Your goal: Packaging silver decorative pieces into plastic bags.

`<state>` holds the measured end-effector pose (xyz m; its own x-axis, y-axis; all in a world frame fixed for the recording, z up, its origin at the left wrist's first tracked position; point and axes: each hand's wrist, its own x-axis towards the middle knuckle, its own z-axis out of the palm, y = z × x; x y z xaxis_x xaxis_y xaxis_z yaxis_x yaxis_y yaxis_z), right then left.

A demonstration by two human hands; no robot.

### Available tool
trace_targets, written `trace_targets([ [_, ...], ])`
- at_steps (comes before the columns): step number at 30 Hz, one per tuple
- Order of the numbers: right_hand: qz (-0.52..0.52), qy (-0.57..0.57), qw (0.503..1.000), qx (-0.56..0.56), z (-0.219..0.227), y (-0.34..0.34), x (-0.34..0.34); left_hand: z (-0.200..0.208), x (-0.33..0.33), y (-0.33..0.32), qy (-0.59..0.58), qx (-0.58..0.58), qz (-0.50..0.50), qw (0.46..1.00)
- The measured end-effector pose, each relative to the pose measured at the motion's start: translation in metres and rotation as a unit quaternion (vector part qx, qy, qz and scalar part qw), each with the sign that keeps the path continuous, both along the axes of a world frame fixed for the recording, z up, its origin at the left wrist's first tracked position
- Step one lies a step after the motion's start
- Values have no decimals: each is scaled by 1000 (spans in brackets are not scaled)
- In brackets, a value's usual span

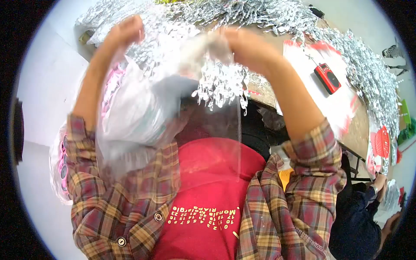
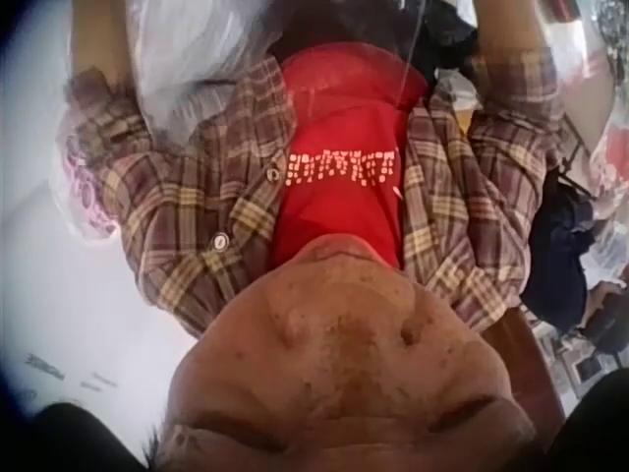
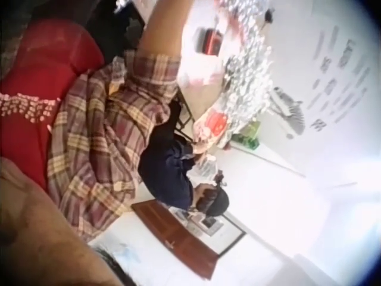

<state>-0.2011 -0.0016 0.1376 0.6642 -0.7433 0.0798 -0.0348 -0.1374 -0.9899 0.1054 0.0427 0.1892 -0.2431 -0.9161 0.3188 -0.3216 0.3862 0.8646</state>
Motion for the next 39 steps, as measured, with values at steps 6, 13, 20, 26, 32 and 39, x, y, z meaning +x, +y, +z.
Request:
trace_targets([
  [6, 101, 89, 983, 123, -37, 107, -46, -92, -16, 101, -87, 196, -145, 966],
  [13, 76, 174, 971, 143, -77, 109, -104, -179, -72, 104, 12, 248, -245, 937],
  [20, 98, 251, 942, -200, -97, 82, -111, -205, -85, 94, 82, 340, -208, 914],
  [26, 120, 291, 890, -331, -97, 68, -105, -225, -92, 96, -69, 37, -120, 990],
  [32, 106, 289, 883, -353, -70, 60, -82, -214, -62, 83, -80, 55, -104, 990],
  [39, 124, 290, 881, -354, -61, 51, -61, -196, -34, 66, 64, 247, -163, 953],
])
